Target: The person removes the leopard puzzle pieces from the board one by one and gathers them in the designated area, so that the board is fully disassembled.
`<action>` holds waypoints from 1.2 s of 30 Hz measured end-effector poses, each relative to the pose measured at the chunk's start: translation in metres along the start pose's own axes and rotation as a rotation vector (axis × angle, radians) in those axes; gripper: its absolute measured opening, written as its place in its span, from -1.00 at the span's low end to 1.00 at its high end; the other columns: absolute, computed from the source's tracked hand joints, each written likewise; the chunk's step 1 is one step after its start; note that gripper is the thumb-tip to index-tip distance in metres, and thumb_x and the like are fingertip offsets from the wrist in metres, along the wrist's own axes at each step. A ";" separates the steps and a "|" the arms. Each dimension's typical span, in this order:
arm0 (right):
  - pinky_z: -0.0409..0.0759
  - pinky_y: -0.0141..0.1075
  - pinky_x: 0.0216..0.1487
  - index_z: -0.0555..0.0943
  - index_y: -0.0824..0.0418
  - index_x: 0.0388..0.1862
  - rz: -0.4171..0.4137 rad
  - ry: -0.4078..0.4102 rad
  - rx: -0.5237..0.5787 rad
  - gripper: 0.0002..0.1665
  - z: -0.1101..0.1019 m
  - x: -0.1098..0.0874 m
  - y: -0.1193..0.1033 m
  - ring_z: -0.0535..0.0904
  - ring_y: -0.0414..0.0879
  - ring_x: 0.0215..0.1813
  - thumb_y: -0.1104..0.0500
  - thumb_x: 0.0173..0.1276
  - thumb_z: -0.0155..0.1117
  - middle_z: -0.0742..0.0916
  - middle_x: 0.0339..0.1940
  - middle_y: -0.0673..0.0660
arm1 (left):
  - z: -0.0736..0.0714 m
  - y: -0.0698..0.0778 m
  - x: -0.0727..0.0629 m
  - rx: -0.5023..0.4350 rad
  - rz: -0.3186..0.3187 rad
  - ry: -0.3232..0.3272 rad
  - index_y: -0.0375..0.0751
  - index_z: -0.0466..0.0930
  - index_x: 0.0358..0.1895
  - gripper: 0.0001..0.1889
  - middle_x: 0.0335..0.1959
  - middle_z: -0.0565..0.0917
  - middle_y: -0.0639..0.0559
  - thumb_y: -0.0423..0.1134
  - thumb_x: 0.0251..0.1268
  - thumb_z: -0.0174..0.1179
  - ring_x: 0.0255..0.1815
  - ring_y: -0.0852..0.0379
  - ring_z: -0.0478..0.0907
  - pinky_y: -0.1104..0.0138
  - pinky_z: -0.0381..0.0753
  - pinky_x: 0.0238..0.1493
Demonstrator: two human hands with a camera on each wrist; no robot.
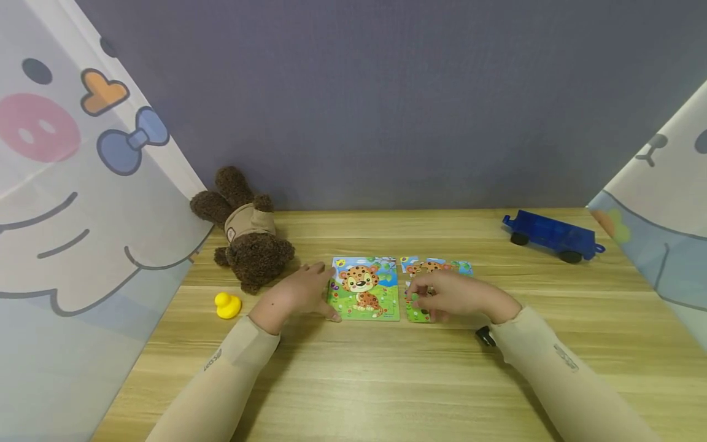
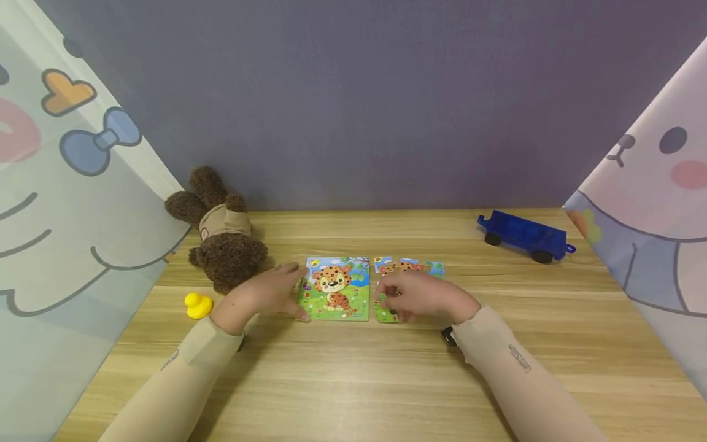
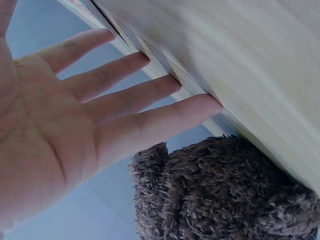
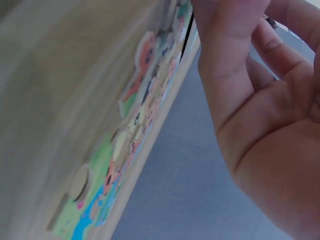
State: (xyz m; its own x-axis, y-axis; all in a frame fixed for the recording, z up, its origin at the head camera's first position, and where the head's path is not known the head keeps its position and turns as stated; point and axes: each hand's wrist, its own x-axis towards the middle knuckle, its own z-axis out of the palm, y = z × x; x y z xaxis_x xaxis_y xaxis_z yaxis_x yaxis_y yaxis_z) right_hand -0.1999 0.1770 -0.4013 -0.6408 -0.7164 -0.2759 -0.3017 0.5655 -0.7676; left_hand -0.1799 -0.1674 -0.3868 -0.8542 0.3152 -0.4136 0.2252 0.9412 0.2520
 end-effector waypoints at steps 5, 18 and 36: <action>0.79 -0.24 -0.40 0.66 0.08 0.03 -0.003 -0.009 -0.006 -0.88 0.002 -0.003 0.003 0.75 -0.04 -0.42 0.10 0.65 0.26 0.71 -0.33 0.12 | 0.000 0.000 -0.001 0.003 0.005 -0.002 -0.19 0.08 0.74 0.25 0.76 0.04 -0.41 0.27 0.10 0.57 0.73 -0.56 0.02 -0.33 0.14 0.72; 0.54 -0.40 -0.43 0.73 -0.03 -0.05 -0.076 0.006 -0.083 -0.93 0.003 0.000 0.009 0.50 -0.23 -0.45 0.14 0.58 0.35 0.66 -0.34 0.00 | 0.000 0.000 -0.001 0.002 0.004 0.003 -0.18 0.08 0.74 0.24 0.77 0.03 -0.38 0.27 0.11 0.56 0.73 -0.55 0.02 -0.32 0.15 0.72; 0.52 -0.41 -0.27 0.73 0.04 -0.01 -0.073 0.059 -0.132 -0.90 0.002 0.000 0.007 0.49 -0.21 -0.28 0.13 0.58 0.35 0.65 -0.24 -0.04 | 0.001 0.001 -0.002 0.008 0.008 0.010 -0.19 0.10 0.74 0.23 0.76 0.06 -0.40 0.27 0.11 0.57 0.72 -0.56 0.05 -0.33 0.19 0.71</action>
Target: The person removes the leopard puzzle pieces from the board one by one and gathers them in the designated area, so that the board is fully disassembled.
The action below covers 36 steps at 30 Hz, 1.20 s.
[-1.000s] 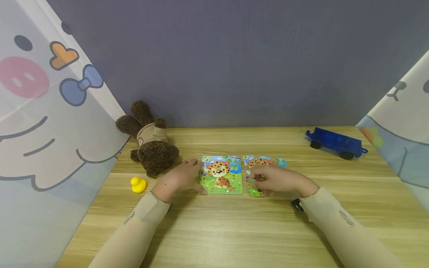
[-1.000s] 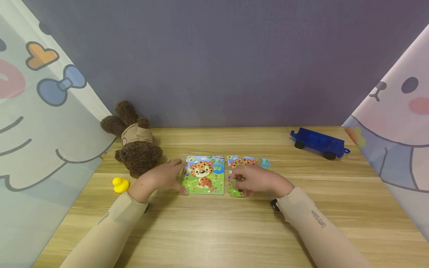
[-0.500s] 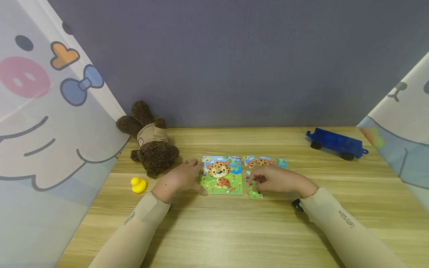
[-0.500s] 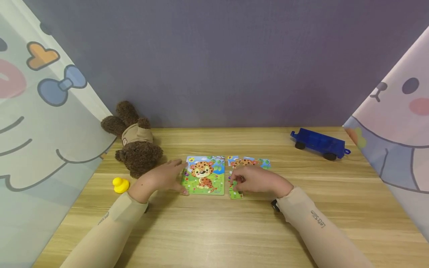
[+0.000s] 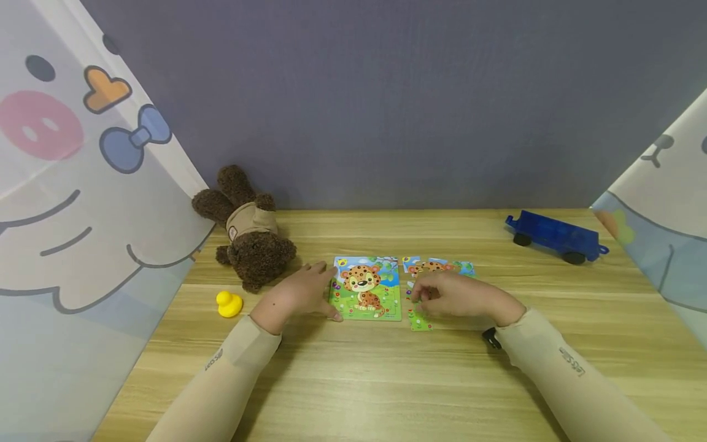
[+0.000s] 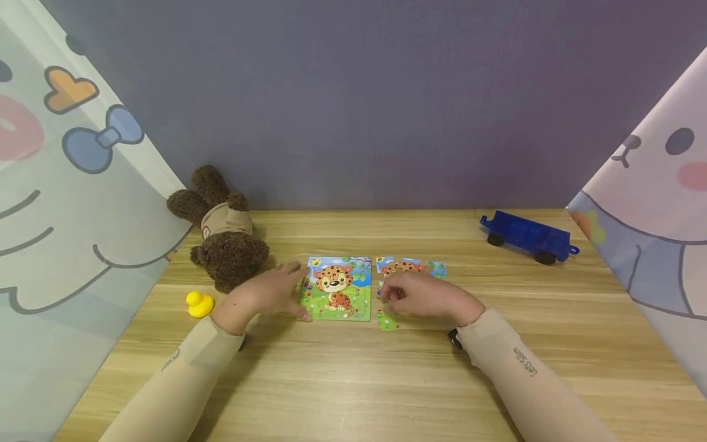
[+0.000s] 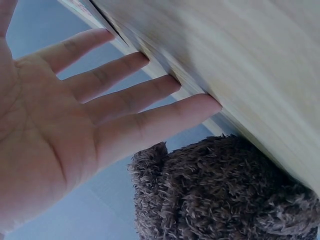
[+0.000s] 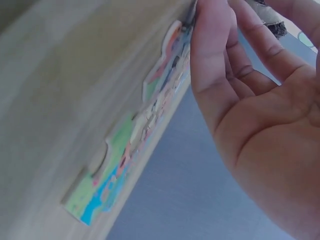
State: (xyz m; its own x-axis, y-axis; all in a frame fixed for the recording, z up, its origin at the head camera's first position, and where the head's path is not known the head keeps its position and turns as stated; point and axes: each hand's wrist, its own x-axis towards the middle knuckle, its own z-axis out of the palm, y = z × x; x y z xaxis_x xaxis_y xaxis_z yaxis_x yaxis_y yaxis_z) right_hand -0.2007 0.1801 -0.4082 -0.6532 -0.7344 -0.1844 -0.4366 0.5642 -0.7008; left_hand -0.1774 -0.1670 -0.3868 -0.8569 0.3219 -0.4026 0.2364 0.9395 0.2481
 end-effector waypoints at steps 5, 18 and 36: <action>0.56 -0.39 -0.34 0.73 0.07 0.01 -0.009 0.040 -0.031 -0.85 -0.009 -0.003 -0.004 0.50 -0.25 -0.36 0.12 0.66 0.25 0.73 -0.16 -0.01 | -0.001 0.000 0.000 0.008 0.005 0.007 -0.22 0.11 0.73 0.23 0.75 0.07 -0.42 0.27 0.10 0.57 0.71 -0.57 0.07 -0.33 0.20 0.70; 0.58 -0.35 -0.33 0.70 0.14 0.15 -0.014 0.156 -0.044 -0.74 -0.030 0.002 -0.029 0.57 -0.13 -0.26 0.06 0.70 0.19 0.79 -0.11 0.12 | -0.001 0.000 0.000 0.006 0.006 0.008 -0.22 0.11 0.73 0.23 0.75 0.08 -0.42 0.26 0.10 0.57 0.71 -0.58 0.06 -0.33 0.20 0.70; 0.71 -0.29 -0.16 0.58 0.17 0.34 -0.063 0.099 -0.027 -0.59 -0.010 0.047 -0.055 0.68 -0.06 -0.07 0.02 0.67 0.24 0.71 0.07 0.08 | -0.001 0.000 0.002 0.007 -0.007 0.002 -0.18 0.10 0.74 0.23 0.76 0.06 -0.39 0.29 0.11 0.56 0.72 -0.57 0.04 -0.34 0.18 0.71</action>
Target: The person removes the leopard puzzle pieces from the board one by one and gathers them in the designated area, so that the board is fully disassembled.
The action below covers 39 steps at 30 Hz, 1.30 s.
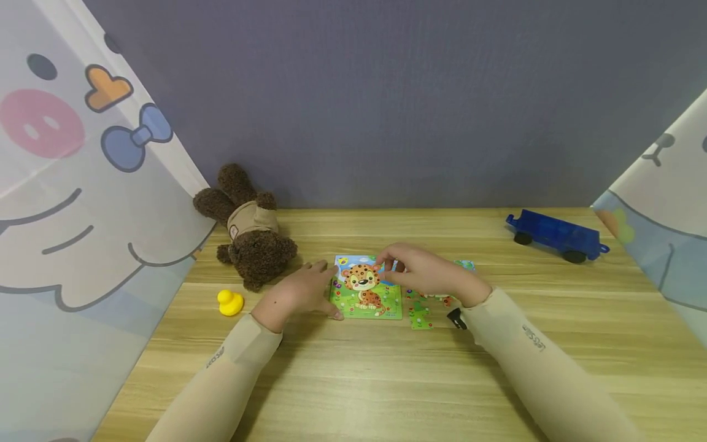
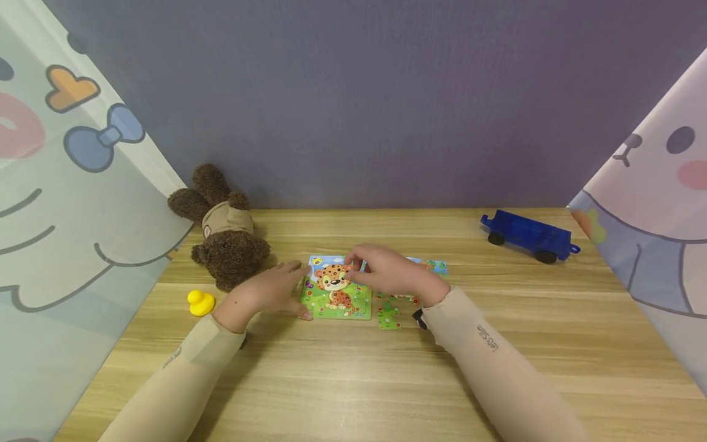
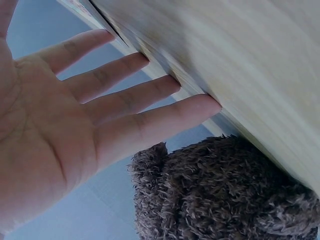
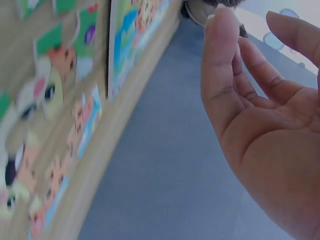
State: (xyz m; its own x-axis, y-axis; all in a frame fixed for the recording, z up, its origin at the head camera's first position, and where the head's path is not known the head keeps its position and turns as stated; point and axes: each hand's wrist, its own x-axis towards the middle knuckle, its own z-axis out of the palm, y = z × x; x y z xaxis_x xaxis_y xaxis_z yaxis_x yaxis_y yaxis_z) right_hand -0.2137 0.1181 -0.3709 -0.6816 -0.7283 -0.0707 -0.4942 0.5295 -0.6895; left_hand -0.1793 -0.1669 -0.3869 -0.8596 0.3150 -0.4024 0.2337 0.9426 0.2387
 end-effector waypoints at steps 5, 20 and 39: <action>0.66 -0.27 -0.01 0.57 0.21 0.35 -0.024 -0.029 0.001 -0.55 0.014 0.013 0.000 0.63 -0.07 -0.01 -0.01 0.66 0.24 0.68 0.10 0.08 | 0.000 -0.001 0.001 -0.008 -0.010 0.000 -0.17 0.10 0.74 0.24 0.76 0.06 -0.38 0.30 0.09 0.57 0.72 -0.57 0.04 -0.36 0.19 0.69; 0.62 -0.22 0.12 0.61 0.17 0.22 0.004 -0.130 0.042 -0.68 0.040 0.031 0.002 0.57 -0.13 0.02 0.05 0.64 0.27 0.68 0.09 0.08 | 0.000 0.002 -0.001 -0.005 -0.016 -0.008 -0.15 0.11 0.74 0.22 0.76 0.07 -0.37 0.29 0.12 0.56 0.72 -0.56 0.04 -0.35 0.23 0.68; 0.55 -0.22 0.06 0.60 0.15 0.18 0.058 -0.198 0.022 -0.58 0.047 0.035 0.003 0.46 -0.07 -0.02 0.09 0.44 0.51 0.59 0.03 0.10 | 0.000 0.002 -0.001 0.014 -0.009 -0.002 -0.18 0.11 0.74 0.23 0.76 0.09 -0.38 0.29 0.11 0.56 0.71 -0.56 0.08 -0.33 0.24 0.68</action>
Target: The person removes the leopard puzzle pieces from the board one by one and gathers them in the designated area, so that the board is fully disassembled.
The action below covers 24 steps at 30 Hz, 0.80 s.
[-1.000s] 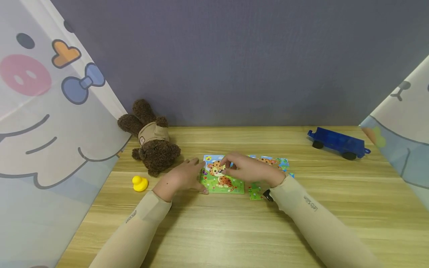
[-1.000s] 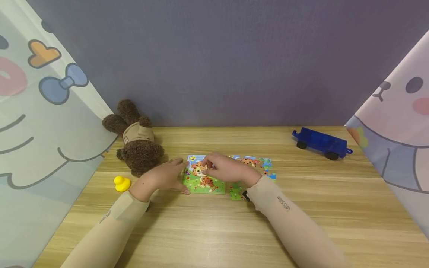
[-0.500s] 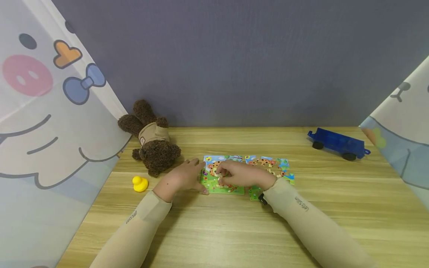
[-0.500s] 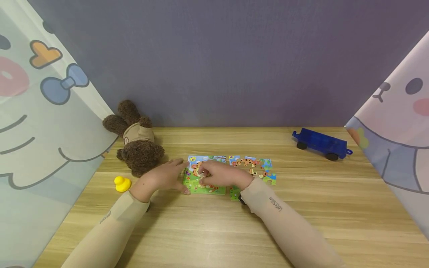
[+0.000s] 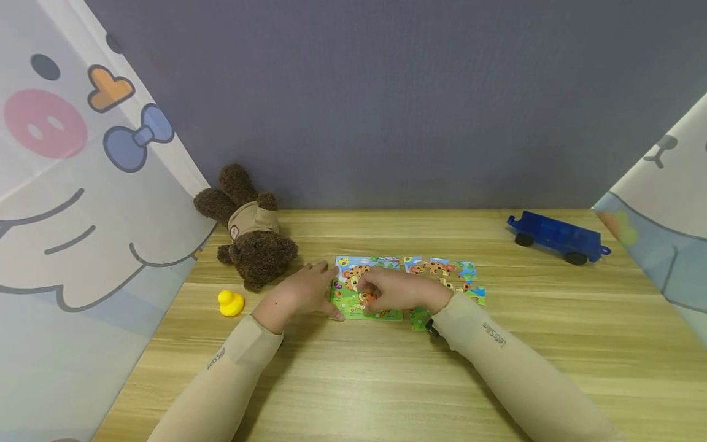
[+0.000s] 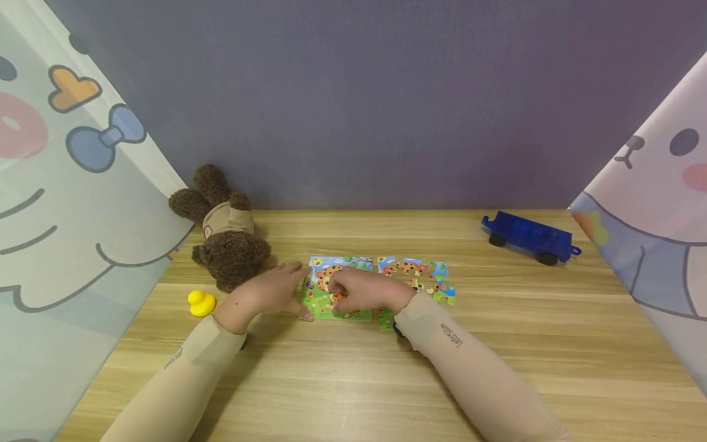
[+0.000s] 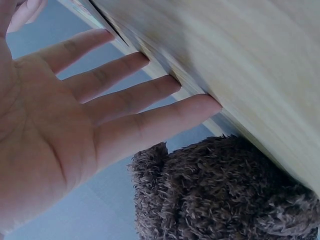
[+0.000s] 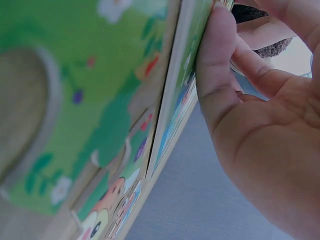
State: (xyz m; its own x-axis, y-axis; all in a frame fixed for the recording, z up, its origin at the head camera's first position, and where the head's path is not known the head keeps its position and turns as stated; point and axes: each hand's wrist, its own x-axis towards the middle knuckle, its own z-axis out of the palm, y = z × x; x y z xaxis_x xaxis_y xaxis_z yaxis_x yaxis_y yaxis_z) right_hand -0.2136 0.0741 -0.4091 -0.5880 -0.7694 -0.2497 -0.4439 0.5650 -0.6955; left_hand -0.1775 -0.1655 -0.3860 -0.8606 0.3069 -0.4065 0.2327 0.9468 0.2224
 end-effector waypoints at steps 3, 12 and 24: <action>0.56 -0.21 0.08 0.59 0.12 0.18 0.031 -0.005 0.007 -0.55 0.001 0.001 0.001 0.47 -0.07 0.00 0.11 0.41 0.55 0.59 0.04 0.08 | 0.000 0.000 0.000 -0.002 -0.002 -0.003 -0.19 0.10 0.74 0.23 0.75 0.08 -0.39 0.29 0.11 0.56 0.71 -0.57 0.07 -0.34 0.25 0.68; 0.54 -0.21 0.00 0.58 0.11 0.09 0.037 0.003 0.032 -0.59 0.002 0.001 0.000 0.46 -0.08 -0.07 0.16 0.37 0.58 0.58 -0.02 0.09 | 0.001 -0.001 0.001 -0.008 -0.013 -0.006 -0.15 0.09 0.75 0.24 0.77 0.06 -0.36 0.31 0.11 0.55 0.72 -0.55 0.05 -0.33 0.23 0.69; 0.56 -0.27 -0.01 0.61 0.08 0.02 0.037 0.036 -0.016 -0.62 0.003 0.000 -0.002 0.49 -0.12 -0.07 0.13 0.34 0.62 0.61 -0.05 0.02 | 0.001 -0.001 0.002 0.006 -0.001 0.002 -0.16 0.09 0.74 0.24 0.76 0.07 -0.37 0.31 0.11 0.55 0.72 -0.54 0.07 -0.31 0.22 0.70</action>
State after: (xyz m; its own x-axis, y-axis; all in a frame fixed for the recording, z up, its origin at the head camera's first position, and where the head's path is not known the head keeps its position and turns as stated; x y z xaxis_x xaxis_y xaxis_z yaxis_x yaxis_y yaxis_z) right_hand -0.2109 0.0725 -0.4097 -0.6278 -0.7371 -0.2502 -0.4325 0.5976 -0.6752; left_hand -0.1786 -0.1659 -0.3878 -0.8618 0.3058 -0.4047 0.2345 0.9476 0.2168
